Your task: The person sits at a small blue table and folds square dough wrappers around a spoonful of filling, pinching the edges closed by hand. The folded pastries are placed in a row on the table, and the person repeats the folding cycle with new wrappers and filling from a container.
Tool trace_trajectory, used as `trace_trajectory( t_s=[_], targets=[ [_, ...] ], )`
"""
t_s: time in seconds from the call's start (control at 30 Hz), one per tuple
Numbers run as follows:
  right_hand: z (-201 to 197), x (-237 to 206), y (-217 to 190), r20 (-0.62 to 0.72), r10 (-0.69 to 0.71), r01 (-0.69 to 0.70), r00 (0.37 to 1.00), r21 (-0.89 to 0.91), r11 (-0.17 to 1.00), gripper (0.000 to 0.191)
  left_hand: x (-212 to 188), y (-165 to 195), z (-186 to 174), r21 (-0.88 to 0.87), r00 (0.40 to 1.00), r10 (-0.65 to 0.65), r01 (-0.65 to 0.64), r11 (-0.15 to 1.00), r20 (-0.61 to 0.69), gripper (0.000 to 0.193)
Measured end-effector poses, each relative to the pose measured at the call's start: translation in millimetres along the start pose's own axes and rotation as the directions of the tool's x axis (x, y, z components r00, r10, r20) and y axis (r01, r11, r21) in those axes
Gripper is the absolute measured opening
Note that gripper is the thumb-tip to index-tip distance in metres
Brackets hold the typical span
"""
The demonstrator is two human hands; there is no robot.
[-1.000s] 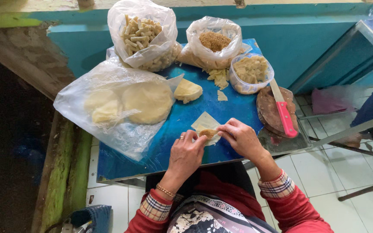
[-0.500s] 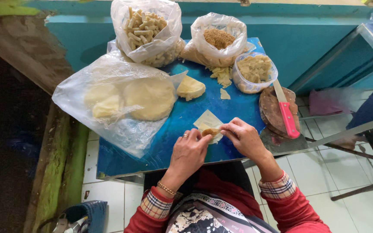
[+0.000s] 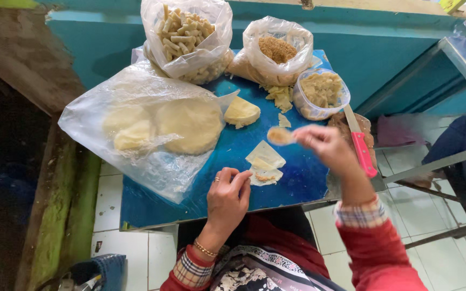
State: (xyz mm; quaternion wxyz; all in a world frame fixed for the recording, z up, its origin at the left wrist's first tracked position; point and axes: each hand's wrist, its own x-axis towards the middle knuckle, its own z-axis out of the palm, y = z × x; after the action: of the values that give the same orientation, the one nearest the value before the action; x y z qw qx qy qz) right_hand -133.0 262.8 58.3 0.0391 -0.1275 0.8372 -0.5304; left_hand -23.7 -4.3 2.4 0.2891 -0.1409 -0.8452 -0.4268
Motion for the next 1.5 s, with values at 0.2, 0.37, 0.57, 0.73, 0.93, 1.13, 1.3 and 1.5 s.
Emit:
trace_trajectory(
  t_s=[0.2, 0.37, 0.57, 0.73, 0.93, 1.13, 1.3, 1.5],
  targets=[
    [-57.5, 130.0, -9.8, -0.304, -0.079, 0.114, 0.949, 0.098, 0.989, 0.02, -3.7, 1.6, -2.4, 0.042, 0.998, 0.003, -0.005, 0.999, 0.063, 0.013],
    [-40.4, 229.0, -4.4, -0.339, -0.495, 0.111, 0.8, -0.727, 0.677, 0.019, -1.3, 2.3, -4.8, 0.005, 0.994, 0.003, -0.004, 1.0, 0.105, 0.011],
    [-4.0, 205.7, -12.9, -0.119, -0.556, 0.1, 0.822, -0.933, 0.347, 0.047, -2.4, 4.1, -9.0, -0.043, 0.998, -0.033, 0.035, 0.998, 0.055, 0.013],
    [13.1, 84.6, 12.2, -0.018, -0.222, 0.105, 0.975, -0.842, 0.529, 0.014, 0.2, 4.6, -6.1, 0.009, 0.997, -0.016, 0.016, 1.0, 0.075, 0.013],
    [26.1, 57.3, 51.1, -0.108, -0.293, 0.103, 0.95, -0.777, 0.62, 0.018, 2.8, -1.7, -1.8, 0.033, 0.998, 0.009, -0.011, 0.999, 0.07, 0.011],
    [17.8, 47.8, 45.5, -0.088, -0.165, 0.107, 0.982, -0.462, 0.88, 0.018, 8.2, -5.1, -5.0, -0.04, 0.999, -0.033, 0.034, 0.999, 0.033, 0.009],
    [31.7, -19.4, 30.2, 0.171, 0.035, -0.077, 0.985, 0.241, 0.967, 0.018, 19.7, -6.1, -3.0, -0.317, 0.971, -0.166, 0.215, 0.924, 0.175, 0.024],
    [74.5, -50.7, 37.1, 0.031, 0.022, -0.029, 0.999, 0.271, 0.962, 0.023, 24.6, -0.7, 13.7, -0.394, 0.948, -0.173, 0.271, 0.878, 0.267, 0.014]
  ],
)
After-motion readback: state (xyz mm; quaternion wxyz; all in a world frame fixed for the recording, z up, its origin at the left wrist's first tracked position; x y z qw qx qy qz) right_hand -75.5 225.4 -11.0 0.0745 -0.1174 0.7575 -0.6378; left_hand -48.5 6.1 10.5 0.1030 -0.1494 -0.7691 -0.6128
